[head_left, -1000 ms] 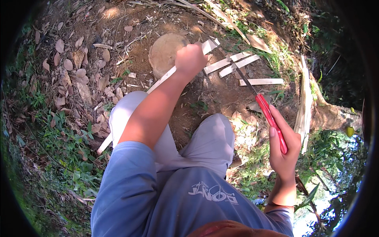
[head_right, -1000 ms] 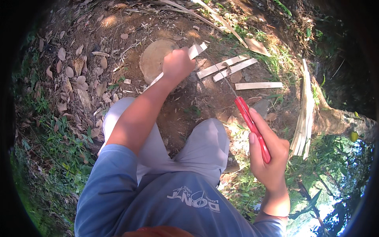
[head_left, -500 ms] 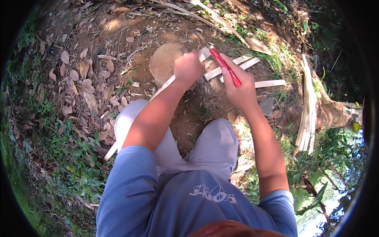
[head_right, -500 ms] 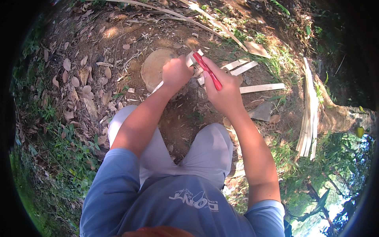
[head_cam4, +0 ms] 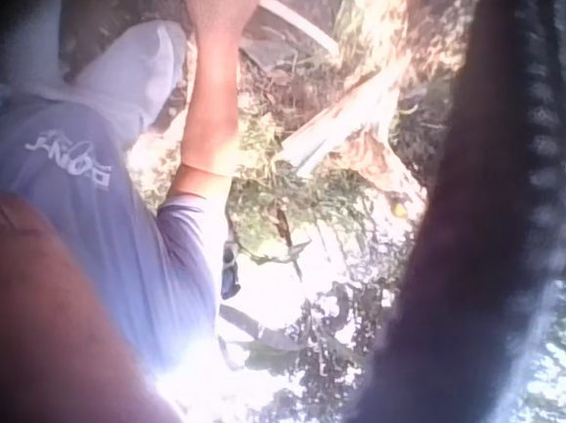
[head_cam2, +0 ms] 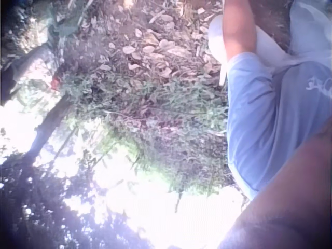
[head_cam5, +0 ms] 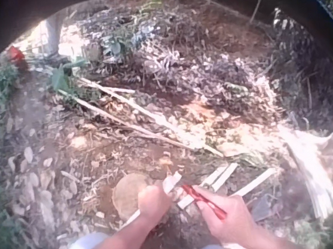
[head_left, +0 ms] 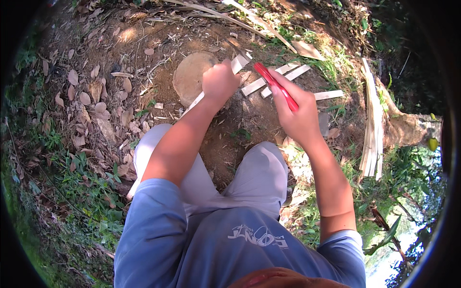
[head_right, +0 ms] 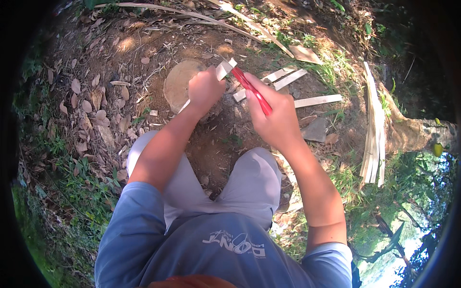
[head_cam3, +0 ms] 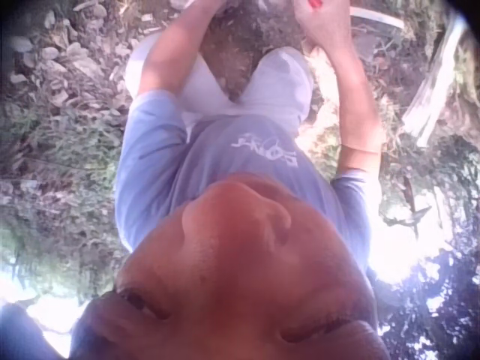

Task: The person kneels on the ground and uses a red hand saw to cut thin wooden strips into shorter pieces. They repeatedly position the wood on a tree stump, saw through it, and place the cut pieces aside.

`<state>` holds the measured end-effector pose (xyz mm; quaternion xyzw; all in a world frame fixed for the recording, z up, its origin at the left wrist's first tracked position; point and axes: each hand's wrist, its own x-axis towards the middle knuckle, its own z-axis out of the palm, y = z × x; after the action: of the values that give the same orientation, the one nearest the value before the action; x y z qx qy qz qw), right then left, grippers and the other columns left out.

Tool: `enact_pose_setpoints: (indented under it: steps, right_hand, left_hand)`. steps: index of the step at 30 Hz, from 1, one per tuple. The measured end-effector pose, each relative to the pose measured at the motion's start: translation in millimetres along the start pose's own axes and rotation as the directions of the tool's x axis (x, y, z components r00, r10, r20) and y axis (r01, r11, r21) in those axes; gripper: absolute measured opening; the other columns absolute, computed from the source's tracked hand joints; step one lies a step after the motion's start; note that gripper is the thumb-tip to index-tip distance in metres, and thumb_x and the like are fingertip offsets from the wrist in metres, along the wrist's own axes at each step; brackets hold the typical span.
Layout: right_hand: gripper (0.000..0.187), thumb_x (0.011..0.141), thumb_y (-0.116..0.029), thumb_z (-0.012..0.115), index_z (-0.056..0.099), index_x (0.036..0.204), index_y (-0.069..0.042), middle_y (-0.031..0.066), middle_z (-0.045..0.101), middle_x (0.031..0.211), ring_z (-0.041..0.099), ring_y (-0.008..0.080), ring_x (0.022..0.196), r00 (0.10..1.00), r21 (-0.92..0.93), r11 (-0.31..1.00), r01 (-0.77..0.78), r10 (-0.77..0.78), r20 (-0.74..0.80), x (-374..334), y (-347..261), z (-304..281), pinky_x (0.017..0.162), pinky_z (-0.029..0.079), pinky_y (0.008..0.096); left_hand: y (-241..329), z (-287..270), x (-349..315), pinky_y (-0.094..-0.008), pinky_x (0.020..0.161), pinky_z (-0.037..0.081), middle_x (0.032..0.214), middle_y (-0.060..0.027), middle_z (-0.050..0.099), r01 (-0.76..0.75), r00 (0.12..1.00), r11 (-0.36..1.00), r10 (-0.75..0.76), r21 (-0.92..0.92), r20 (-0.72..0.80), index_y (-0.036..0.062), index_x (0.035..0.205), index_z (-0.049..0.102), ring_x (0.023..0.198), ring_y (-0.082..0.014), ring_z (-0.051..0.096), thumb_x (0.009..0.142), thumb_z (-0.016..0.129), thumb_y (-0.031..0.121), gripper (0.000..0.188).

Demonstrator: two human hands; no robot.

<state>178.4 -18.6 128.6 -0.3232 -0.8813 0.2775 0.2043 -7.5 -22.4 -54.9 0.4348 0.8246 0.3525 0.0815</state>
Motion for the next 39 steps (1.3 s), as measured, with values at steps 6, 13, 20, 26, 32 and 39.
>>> enact_pose_setpoints:
  steps: [6, 13, 20, 26, 32, 39]
  right_hand:
    - [0.036, 0.104, -0.014, 0.07, 0.073, 0.139, -0.005, 0.0176, 0.077, 0.086, 0.065, 0.0146, 0.064, 0.998, 0.033, 0.997, 0.064, -0.063, -0.023, 12.0, 11.5, 10.8, 0.066, 0.054, 0.0297]
    - [0.043, 0.101, -0.003, 0.067, 0.068, 0.145, 0.0, 0.0135, 0.08, 0.094, 0.066, 0.0092, 0.067, 0.994, -0.148, 0.989, -0.031, 0.046, 0.097, -103.3, -48.2, -94.7, 0.067, 0.052, 0.0252]
    - [0.04, 0.102, -0.006, 0.068, 0.07, 0.141, 0.0, 0.015, 0.08, 0.094, 0.071, 0.0088, 0.072, 0.997, -0.049, 0.999, 0.02, -0.016, 0.079, -45.5, -13.7, -48.9, 0.068, 0.053, 0.0253]
    - [0.039, 0.104, -0.014, 0.069, 0.071, 0.142, -0.005, 0.0152, 0.074, 0.084, 0.062, 0.0121, 0.068, 0.995, 0.027, 0.996, 0.085, -0.084, -0.058, 52.5, 35.8, 60.0, 0.07, 0.053, 0.0296]
    - [0.041, 0.105, -0.012, 0.068, 0.069, 0.145, -0.005, 0.0157, 0.075, 0.082, 0.061, 0.0099, 0.065, 0.997, -0.017, 0.999, 0.046, -0.045, 0.069, -9.7, 20.8, -4.9, 0.068, 0.053, 0.0287]
    - [0.043, 0.101, -0.002, 0.065, 0.067, 0.144, 0.005, 0.0159, 0.08, 0.093, 0.071, 0.0107, 0.071, 0.987, -0.199, 0.975, -0.099, 0.122, 0.106, -110.6, -57.0, -94.8, 0.068, 0.053, 0.0264]
  left_hand:
    - [-7.7, 5.6, 3.6, -0.0531, 0.077, 0.063, 0.084, -0.0202, 0.077, 0.019, 0.999, 1.0, -0.018, 0.014, -0.034, 0.0047, 0.101, 0.073, 0.081, -0.0423, 0.077, 0.085, 0.08, 0.031, 0.031]
    - [-5.3, 1.3, 0.8, -0.0506, 0.08, 0.063, 0.092, -0.0195, 0.079, 0.025, 1.0, 0.999, -0.025, 0.028, 0.005, 0.0057, 0.104, 0.074, 0.088, -0.0395, 0.078, 0.085, 0.08, 0.034, 0.034]
    - [-9.4, 2.6, -0.1, -0.0494, 0.078, 0.064, 0.087, -0.0184, 0.078, 0.011, 1.0, 0.999, -0.011, 0.039, -0.006, 0.0043, 0.104, 0.072, 0.084, -0.0382, 0.079, 0.085, 0.082, 0.033, 0.035]
    - [-0.4, 6.0, 5.3, -0.0502, 0.078, 0.064, 0.084, -0.0185, 0.078, -0.024, 0.999, 0.999, 0.023, -0.031, -0.034, 0.0045, 0.102, 0.075, 0.082, -0.0384, 0.079, 0.084, 0.08, 0.03, 0.031]
    - [-8.4, 2.1, 5.7, -0.0505, 0.081, 0.063, 0.089, -0.0202, 0.078, 0.016, 1.0, 1.0, -0.016, -0.003, -0.012, 0.0045, 0.103, 0.075, 0.087, -0.041, 0.078, 0.085, 0.08, 0.032, 0.033]
    - [-6.8, -1.5, 1.0, -0.0489, 0.082, 0.063, 0.092, -0.019, 0.079, 0.016, 0.999, 0.999, -0.015, -0.045, 0.041, 0.0043, 0.102, 0.075, 0.089, -0.0377, 0.078, 0.085, 0.081, 0.033, 0.034]
